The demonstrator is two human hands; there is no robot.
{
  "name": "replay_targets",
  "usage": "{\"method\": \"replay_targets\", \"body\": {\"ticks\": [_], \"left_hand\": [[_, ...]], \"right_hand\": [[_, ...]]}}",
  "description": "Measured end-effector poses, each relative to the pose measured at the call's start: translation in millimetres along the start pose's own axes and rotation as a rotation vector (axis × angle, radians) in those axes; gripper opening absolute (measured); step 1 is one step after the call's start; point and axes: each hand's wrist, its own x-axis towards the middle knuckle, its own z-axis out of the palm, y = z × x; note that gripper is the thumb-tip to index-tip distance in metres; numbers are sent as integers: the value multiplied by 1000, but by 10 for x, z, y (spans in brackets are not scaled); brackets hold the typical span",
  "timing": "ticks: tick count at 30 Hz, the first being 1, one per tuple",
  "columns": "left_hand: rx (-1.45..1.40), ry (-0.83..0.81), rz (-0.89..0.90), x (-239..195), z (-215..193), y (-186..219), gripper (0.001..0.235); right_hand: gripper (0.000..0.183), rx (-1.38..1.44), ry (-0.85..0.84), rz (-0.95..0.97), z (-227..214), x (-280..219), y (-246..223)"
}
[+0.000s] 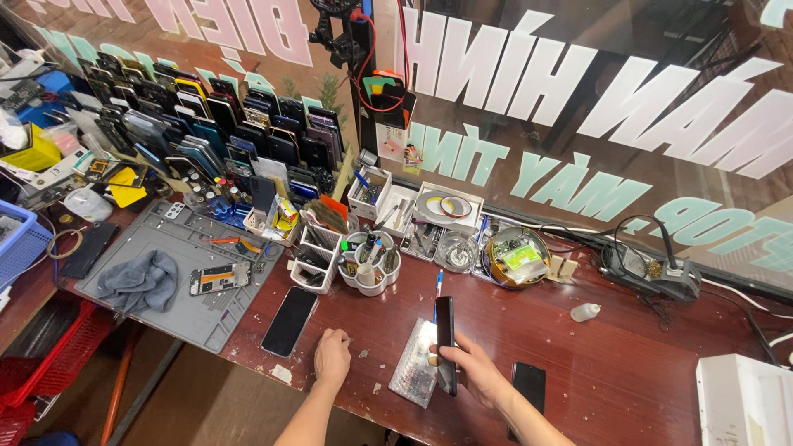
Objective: The person removes the back cover of a black smartphone using a metal prying tool, then disconnects internal ribbon cables and removes the battery. The device is disassembled on a cluttered workbench with tools and parts visible.
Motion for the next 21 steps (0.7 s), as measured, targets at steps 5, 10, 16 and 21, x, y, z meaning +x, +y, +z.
{"method": "replay_targets", "body": {"ticks": [5,10,16,21], "left_hand": [[106,-92,75,132,15,-32,9],[84,-117,97,143,-15,-50,11],[79,-138,164,133,-35,-54,10],[161,-200,170,225,5,-85,10]], "right_hand": [[54,-13,23,30,47,-20,-52],[53,-3,10,11,66,-13,-56],[52,4,8,19,34,-6,-23],[51,1,11,20,13,-8,1]]}}
